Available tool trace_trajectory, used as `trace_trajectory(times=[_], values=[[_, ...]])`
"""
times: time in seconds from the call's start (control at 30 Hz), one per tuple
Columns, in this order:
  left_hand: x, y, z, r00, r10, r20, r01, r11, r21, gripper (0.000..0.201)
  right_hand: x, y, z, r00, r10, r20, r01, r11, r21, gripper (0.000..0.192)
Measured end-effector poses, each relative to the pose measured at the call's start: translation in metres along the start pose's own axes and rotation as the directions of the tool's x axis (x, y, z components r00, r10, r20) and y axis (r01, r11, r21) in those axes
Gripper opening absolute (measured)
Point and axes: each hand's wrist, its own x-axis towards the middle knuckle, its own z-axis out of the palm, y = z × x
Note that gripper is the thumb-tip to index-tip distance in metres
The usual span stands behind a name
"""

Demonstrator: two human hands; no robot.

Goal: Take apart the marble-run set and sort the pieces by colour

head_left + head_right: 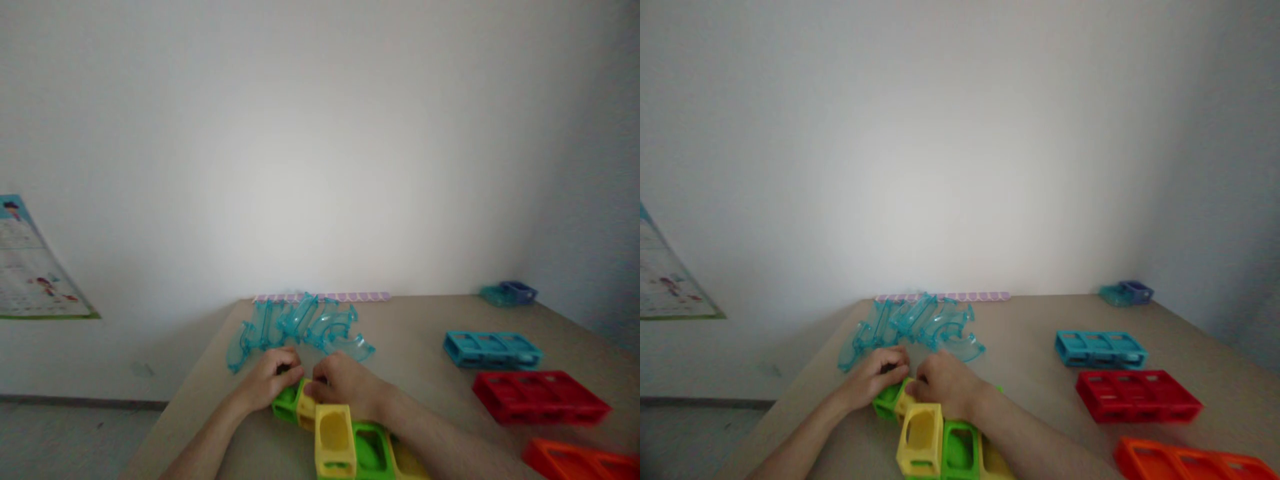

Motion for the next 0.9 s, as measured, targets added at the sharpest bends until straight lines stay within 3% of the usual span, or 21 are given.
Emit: trace_trajectory(times=[0.1,0.23,0.37,0.5,0.6,0.7,0.9], values=[[0.000,0.001,0.000,1.000,0.024,0.021,-0.022,0.995,-0.100,0.042,0.001,0.001,0.001,1.000,-0.011,-0.001,0.011,1.000,0.007,0.031],[0.000,-0.005,0.000,0.999,-0.053,-0.002,0.048,0.928,-0.370,0.040,0.002,0.004,0.002,1.000,-0.009,-0.006,0.009,1.000,0.004,0.031],[0.000,-0.012,-0.002,0.985,-0.133,-0.110,0.053,0.841,-0.539,0.039,0.002,0.004,0.001,1.000,0.001,-0.022,-0.001,1.000,-0.011,0.029],[0.002,-0.009,-0.003,0.948,-0.201,-0.246,-0.016,0.742,-0.670,0.032,0.001,0.002,-0.001,0.999,-0.002,-0.033,0.001,1.000,-0.022,0.033],[0.003,-0.002,0.000,0.911,-0.313,-0.270,-0.031,0.601,-0.798,0.031,-0.001,-0.001,-0.003,0.999,-0.005,-0.035,0.004,1.000,-0.030,0.034],[0.004,0.004,0.003,0.891,-0.395,-0.223,-0.029,0.442,-0.896,0.032,-0.001,-0.003,-0.007,0.999,-0.008,-0.037,0.006,0.999,-0.040,0.032],[0.003,0.010,0.007,0.968,-0.198,-0.153,-0.050,0.447,-0.893,0.025,-0.004,-0.004,-0.035,0.993,0.008,-0.120,-0.019,0.995,-0.095,0.032]])
